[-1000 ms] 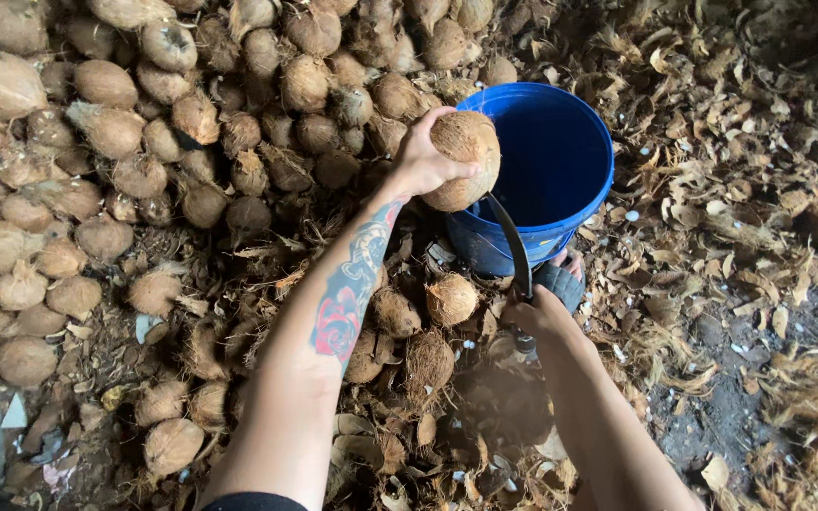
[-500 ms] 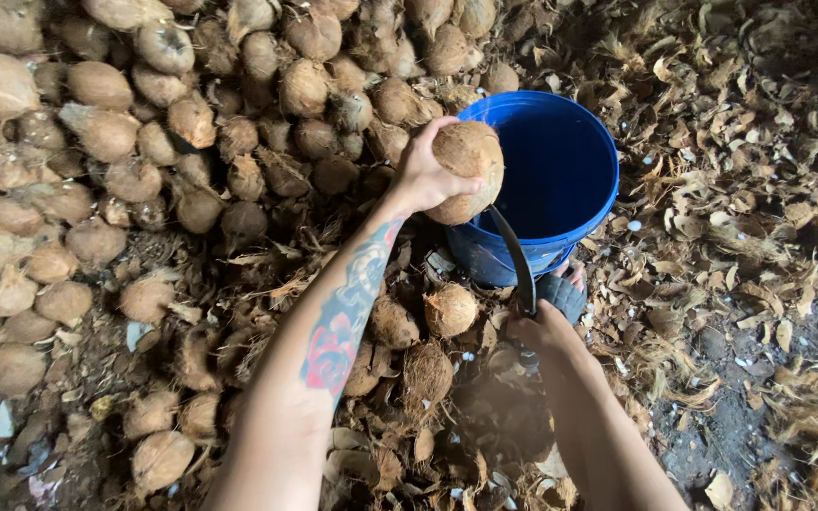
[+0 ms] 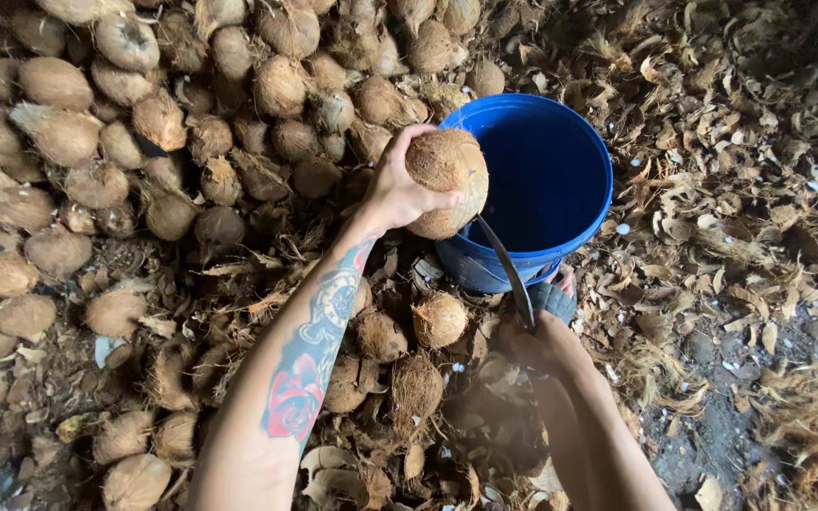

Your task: The person sits on the ground and uses a curved knife to peel the husk off coconuts. They hold each coconut in one hand and scrape away the fibrous outer layer with the knife, then place the peeled coconut into a black bucket.

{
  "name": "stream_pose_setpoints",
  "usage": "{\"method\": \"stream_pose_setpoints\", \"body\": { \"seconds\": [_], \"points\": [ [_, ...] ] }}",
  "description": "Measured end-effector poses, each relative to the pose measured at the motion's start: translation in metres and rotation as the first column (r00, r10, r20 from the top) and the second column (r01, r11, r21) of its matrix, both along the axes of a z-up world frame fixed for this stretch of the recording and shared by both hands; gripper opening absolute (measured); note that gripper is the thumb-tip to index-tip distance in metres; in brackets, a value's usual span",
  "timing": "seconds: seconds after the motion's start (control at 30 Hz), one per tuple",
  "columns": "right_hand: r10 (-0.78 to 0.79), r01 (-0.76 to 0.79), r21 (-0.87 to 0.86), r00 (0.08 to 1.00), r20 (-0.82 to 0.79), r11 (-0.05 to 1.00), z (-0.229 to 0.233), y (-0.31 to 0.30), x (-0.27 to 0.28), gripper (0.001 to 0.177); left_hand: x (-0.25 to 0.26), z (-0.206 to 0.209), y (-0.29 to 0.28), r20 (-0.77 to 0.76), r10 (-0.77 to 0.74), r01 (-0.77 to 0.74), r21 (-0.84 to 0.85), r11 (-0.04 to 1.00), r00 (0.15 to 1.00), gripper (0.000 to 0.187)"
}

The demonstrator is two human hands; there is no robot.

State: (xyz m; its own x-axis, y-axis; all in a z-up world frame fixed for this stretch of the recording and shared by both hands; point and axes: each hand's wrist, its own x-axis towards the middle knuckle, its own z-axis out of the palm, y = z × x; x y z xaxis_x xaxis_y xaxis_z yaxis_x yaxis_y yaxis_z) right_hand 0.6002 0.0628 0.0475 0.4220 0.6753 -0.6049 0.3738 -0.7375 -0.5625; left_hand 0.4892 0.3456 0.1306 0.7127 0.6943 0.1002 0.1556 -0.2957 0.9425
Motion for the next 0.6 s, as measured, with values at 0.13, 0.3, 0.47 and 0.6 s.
{"method": "stream_pose_setpoints", "body": {
  "seconds": [0.13,0.3,0.47,0.6],
  "points": [
    [-0.037,0.038,-0.03,0.999,0.012,0.999,-0.001,0.002,-0.003,0.036,0.007,0.004,-0.001,-0.031,-0.001,0.0,-0.024,1.0,1.0,0.101],
    [-0.068,0.069,-0.047,0.998,0.015,0.997,-0.008,0.001,-0.003,0.036,0.012,0.006,0.001,-0.095,-0.009,0.005,-0.044,0.999,0.995,0.101],
    [-0.065,0.066,0.007,0.997,-0.032,0.998,-0.007,0.0,-0.001,0.04,0.011,0.009,-0.002,-0.107,0.0,-0.003,-0.033,0.999,0.994,0.099],
    [-0.064,0.065,-0.034,0.998,0.018,0.997,-0.008,0.004,-0.002,0.038,0.014,0.01,-0.001,-0.108,-0.005,0.002,-0.032,0.999,0.994,0.098]
  ]
}}
